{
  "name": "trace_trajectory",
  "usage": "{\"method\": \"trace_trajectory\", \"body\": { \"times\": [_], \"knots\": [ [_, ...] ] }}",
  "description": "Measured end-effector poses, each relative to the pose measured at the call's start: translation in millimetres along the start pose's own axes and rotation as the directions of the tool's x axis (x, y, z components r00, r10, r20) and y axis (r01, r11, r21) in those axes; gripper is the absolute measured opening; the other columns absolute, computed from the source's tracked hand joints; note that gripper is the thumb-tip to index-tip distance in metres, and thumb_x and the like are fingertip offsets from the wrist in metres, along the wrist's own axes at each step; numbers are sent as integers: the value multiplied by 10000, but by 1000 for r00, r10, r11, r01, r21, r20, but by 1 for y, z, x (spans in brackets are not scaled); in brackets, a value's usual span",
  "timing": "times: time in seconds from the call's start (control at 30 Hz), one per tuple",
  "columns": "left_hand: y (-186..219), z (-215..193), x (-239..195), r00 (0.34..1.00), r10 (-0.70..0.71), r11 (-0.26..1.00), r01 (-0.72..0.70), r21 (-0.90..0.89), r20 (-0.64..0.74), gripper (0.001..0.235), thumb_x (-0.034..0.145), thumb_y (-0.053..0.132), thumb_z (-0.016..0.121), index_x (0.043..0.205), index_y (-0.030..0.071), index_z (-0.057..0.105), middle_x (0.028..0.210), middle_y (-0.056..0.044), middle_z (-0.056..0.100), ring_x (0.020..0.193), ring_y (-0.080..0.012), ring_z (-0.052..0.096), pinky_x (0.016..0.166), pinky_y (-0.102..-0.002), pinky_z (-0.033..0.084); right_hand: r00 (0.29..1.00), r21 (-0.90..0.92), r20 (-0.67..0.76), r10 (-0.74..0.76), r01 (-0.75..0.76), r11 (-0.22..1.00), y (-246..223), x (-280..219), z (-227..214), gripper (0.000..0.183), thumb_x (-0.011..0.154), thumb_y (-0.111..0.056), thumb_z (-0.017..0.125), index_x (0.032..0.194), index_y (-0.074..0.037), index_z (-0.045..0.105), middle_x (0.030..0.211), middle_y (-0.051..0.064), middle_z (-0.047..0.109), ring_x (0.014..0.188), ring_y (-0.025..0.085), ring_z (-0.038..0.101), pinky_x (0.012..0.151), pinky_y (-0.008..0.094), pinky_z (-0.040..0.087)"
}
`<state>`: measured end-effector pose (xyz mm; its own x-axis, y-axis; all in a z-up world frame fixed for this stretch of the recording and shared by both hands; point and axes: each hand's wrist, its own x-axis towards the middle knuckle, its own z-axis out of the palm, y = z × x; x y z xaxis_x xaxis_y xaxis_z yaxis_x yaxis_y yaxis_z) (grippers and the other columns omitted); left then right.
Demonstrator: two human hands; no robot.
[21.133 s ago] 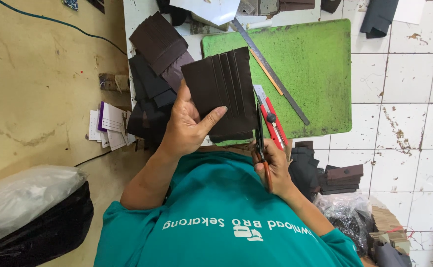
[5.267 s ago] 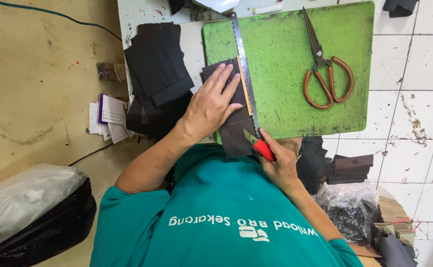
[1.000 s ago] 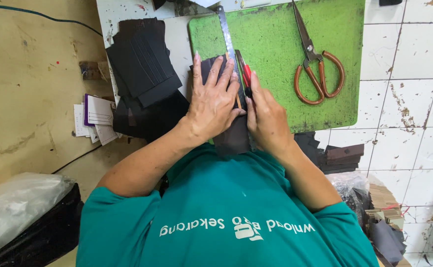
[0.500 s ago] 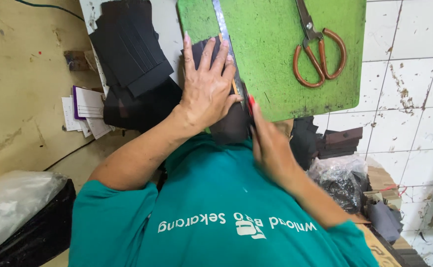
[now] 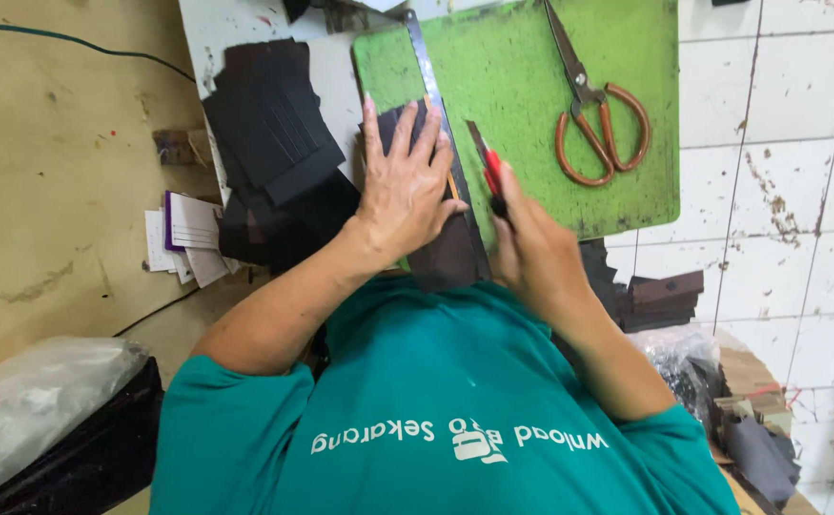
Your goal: Measuring and cutting leather pieces using a ruler, utility knife, and scissors
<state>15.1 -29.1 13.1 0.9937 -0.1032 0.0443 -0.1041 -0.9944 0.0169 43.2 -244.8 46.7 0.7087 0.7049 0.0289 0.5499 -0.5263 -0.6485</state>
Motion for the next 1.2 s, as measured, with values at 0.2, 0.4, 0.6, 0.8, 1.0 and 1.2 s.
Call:
{"method": "trace_trajectory", "body": {
  "times": [0.2, 0.4, 0.6, 0.8, 1.0, 1.2],
  "knots": [
    [0, -5, 2, 1000, -22, 999, 22, -41, 0, 918, 709, 697, 799, 1351, 58, 651, 1508, -171, 570, 1458, -408, 434, 1207, -746, 53, 998, 10, 61, 16, -17, 1000, 14, 53, 27, 619, 1054, -64, 483, 1628, -34, 252, 1340, 296, 639, 960, 486, 643, 792, 538, 505],
    [-1, -8, 3, 999, -8, 970, -3, -242, -43, 833, 673, 479, 920, 1274, -43, 676, 1423, -293, 593, 1416, -503, 412, 1151, -823, -1, 993, -34, 115, 5, -1, 999, 1, 56, 17, 654, 982, 10, 574, 1599, 28, 357, 1040, 331, 715, 924, 495, 732, 713, 534, 605],
    [-1, -10, 3, 999, 4, 968, -16, -250, -47, 854, 673, 464, 944, 1280, -70, 670, 1423, -314, 587, 1415, -525, 404, 1141, -834, -12, 990, -55, 132, 44, -37, 998, -8, -11, 29, 733, 990, -43, 509, 1665, -78, 226, 1022, 317, 647, 832, 561, 674, 595, 628, 502],
    [-3, -13, 5, 996, 20, 968, -41, -247, -87, 844, 668, 454, 963, 1268, -69, 682, 1428, -309, 592, 1407, -515, 423, 1153, -816, -8, 998, -292, 45, 35, -20, 956, -2, -113, 44, 670, 978, -29, 523, 1627, -61, 359, 900, 141, 638, 558, 293, 644, 441, 358, 544],
    [-1, -5, 2, 996, 1, 972, -23, -233, -93, 861, 651, 497, 945, 1260, -53, 684, 1406, -293, 603, 1395, -504, 435, 1149, -827, 6, 996, -215, -92, 22, -41, 976, -10, -52, -12, 633, 987, -88, 572, 1605, -97, 438, 1067, 195, 714, 824, 423, 708, 607, 502, 544],
    [2, -11, 2, 999, -27, 975, 18, -220, -41, 840, 685, 527, 915, 1271, -30, 687, 1413, -271, 605, 1413, -486, 424, 1159, -812, -3, 997, -55, -75, -20, 16, 998, 17, 30, 28, 639, 991, -66, 574, 1606, -71, 401, 1146, 264, 714, 984, 459, 713, 734, 543, 566]
  ]
}}
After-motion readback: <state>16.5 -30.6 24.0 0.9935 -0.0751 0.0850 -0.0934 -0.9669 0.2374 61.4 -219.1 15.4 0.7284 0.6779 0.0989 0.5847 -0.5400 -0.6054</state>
